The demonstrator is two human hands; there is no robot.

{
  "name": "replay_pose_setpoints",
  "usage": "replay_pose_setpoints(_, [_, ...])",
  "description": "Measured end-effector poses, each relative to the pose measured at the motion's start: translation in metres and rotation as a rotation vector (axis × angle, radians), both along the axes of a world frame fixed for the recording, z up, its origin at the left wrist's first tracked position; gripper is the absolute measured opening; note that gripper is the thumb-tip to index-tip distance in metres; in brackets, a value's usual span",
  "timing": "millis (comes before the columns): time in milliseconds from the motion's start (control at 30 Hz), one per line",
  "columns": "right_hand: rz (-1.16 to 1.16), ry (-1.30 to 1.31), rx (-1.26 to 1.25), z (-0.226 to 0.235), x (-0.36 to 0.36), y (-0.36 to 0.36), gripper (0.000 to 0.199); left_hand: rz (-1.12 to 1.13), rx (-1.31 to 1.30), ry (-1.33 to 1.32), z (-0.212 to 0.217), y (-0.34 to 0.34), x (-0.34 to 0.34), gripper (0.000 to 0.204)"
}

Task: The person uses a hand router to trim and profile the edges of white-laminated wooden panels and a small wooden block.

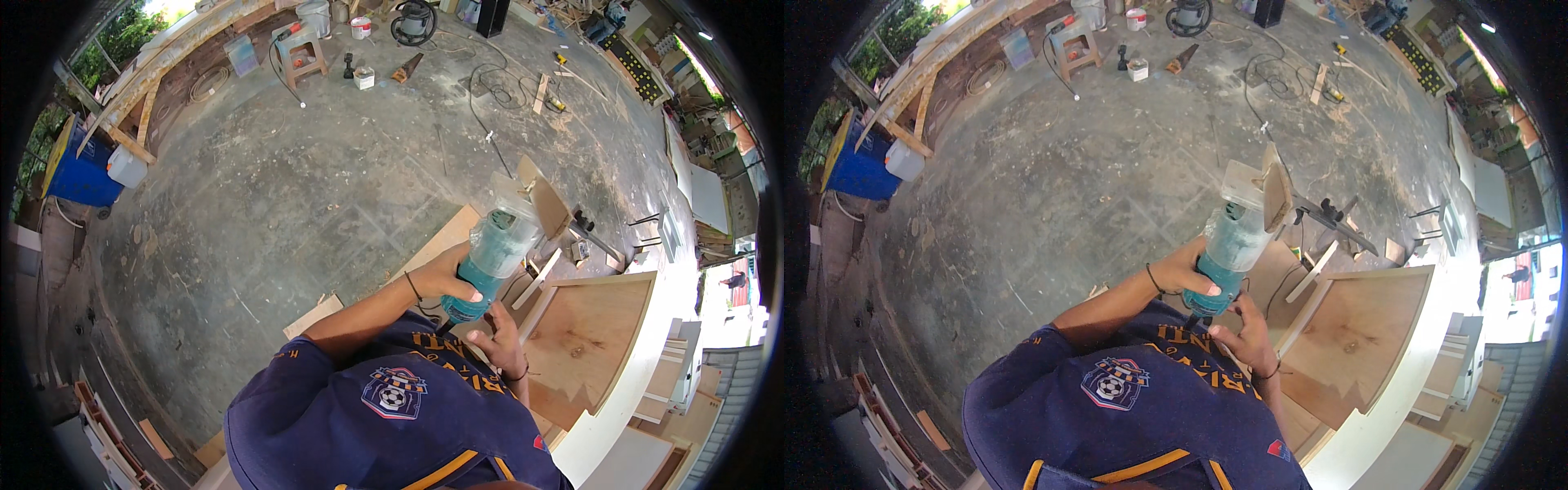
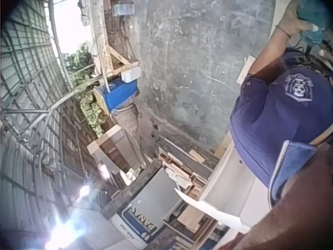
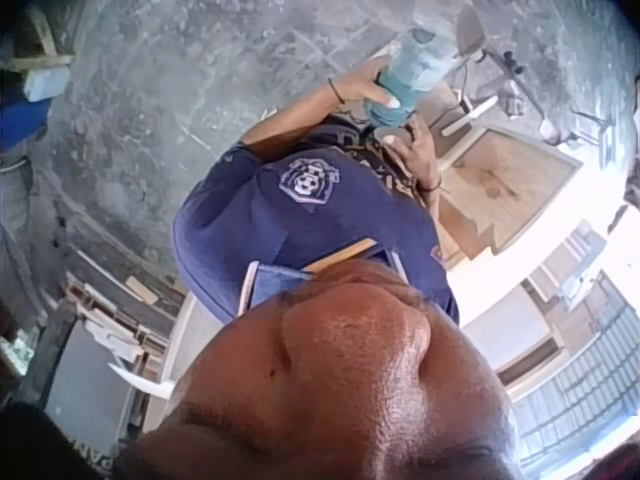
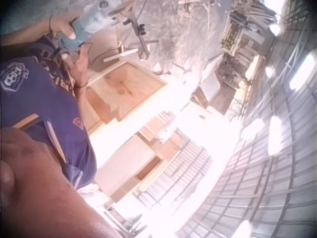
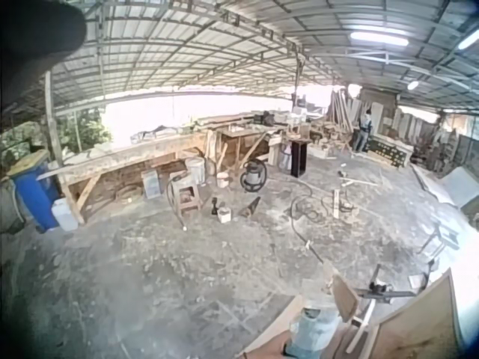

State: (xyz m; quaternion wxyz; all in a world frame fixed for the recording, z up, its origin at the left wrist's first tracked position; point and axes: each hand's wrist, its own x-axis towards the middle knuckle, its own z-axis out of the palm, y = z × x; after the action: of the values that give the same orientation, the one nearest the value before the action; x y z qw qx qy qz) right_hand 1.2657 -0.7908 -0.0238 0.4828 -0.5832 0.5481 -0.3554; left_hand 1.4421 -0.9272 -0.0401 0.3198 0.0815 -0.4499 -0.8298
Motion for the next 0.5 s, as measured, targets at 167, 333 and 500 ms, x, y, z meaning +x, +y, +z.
replay_pose_setpoints(167, [-0.026,-0.033,-0.027,0.004,0.001,-0.005,0.071,0.01,-0.023,0.013,-0.002,-0.002,0.001,0.066])
replay_pose_setpoints(333, [-0.019,-0.037,-0.034,0.007,0.005,-0.008,0.071,-0.012,-0.028,0.013,-0.003,-0.002,0.003,0.064])
replay_pose_setpoints(500, [0.004,-0.103,0.003,0.011,0.01,-0.007,0.071,0.003,-0.058,-0.04,0.002,-0.002,0.009,0.066])
